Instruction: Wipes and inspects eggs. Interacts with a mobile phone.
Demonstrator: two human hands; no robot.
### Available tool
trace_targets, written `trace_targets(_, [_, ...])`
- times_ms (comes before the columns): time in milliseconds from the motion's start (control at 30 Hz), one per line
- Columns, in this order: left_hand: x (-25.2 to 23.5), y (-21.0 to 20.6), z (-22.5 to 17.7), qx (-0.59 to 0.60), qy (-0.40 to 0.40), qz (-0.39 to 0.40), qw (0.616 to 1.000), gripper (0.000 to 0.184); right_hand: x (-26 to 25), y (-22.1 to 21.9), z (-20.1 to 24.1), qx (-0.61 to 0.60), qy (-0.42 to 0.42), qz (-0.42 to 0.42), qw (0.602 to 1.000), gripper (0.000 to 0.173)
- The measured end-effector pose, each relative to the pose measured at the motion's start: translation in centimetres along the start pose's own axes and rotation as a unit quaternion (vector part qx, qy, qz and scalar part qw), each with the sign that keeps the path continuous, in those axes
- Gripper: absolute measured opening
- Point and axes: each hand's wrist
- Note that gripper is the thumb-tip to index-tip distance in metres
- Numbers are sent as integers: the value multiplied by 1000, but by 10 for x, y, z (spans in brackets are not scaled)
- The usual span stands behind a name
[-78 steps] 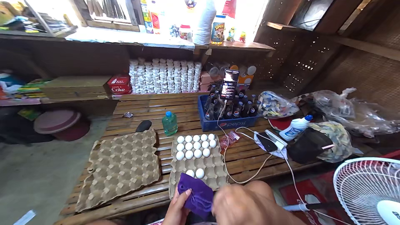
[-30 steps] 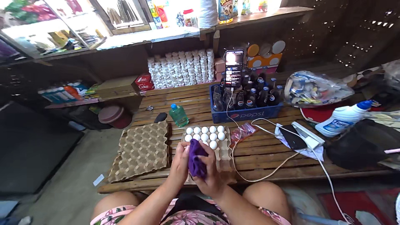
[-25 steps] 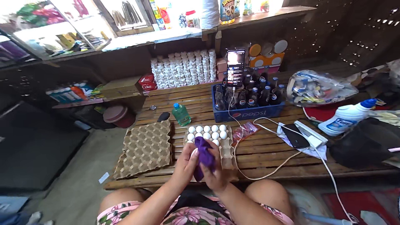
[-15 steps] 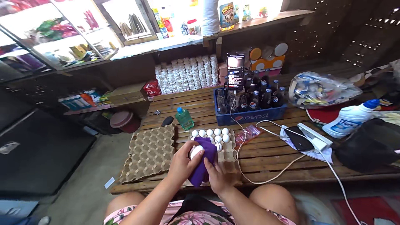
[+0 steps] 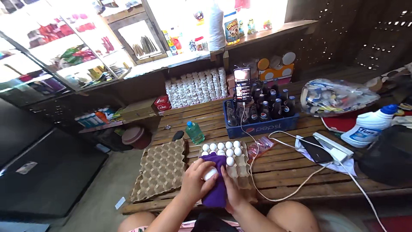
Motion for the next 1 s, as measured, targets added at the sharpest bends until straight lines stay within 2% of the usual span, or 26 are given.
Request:
trace_targets(67, [-5,3,2,9,39,-12,999,50,3,-2,-8,52,5,11,999,70])
trace_targets(133, [-7,4,4,13,52,-23,998,51,6,-4,-17,122,48,-3,991,74])
trace_targets(200, [-6,3,5,19,34,-27,999,49,4,-1,-25,162,122,-15,979,81])
trace_targets(267, [-2,2,5,22,4,-17,1000,46,2,0,-25,165,182,-36,969,79])
trace_targets(333, [4,1,3,21,-30,-2,999,44,5,-1,-17,146,166,-71,973,74])
trace_targets(433, [11,-1,-3,24,-53,1,998,41,4,0,-7,73,67,-93,991,76])
trace_targets(500, [12,-3,-3,42,-23,-11,999,46,4,0,-9,45,46,-87,994,73])
trace_targets(533, [12,-4,-2,58,4,-18,998,50,6,-2,-13,53,63,-89,993,73])
trace_targets(600, [9,-6,-3,97,59,-36,993,53,11,-4,-26,134,175,-84,972,82])
trace_targets(667, [5,-7,-5,115,94,-39,988,49,5,0,-33,215,316,-52,923,76])
trace_targets(700, [5,-9,-7,111,99,-37,988,48,-2,5,-34,242,362,-44,899,72])
trace_targets(767, [6,-11,-13,84,91,-16,992,43,-11,11,-34,267,397,-54,876,63])
trace_targets(833, [9,-11,-24,50,77,20,996,44,-11,12,-33,238,378,-82,891,60])
trace_targets(867, [11,-12,-29,41,78,43,995,47,-7,10,-30,211,341,-103,910,62])
trace_targets(933, [17,-14,-35,33,79,73,994,50,0,3,-20,142,207,-153,956,63])
trace_targets(1000, [23,-17,-33,33,66,72,995,52,-2,2,-10,74,108,-179,975,65])
Point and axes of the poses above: each hand's wrist, its own x-axis away from the middle knuckle, its own y-axis out of the back of the hand, z = x × y, and after that the axes turned 10 degrees about -y, right-handed
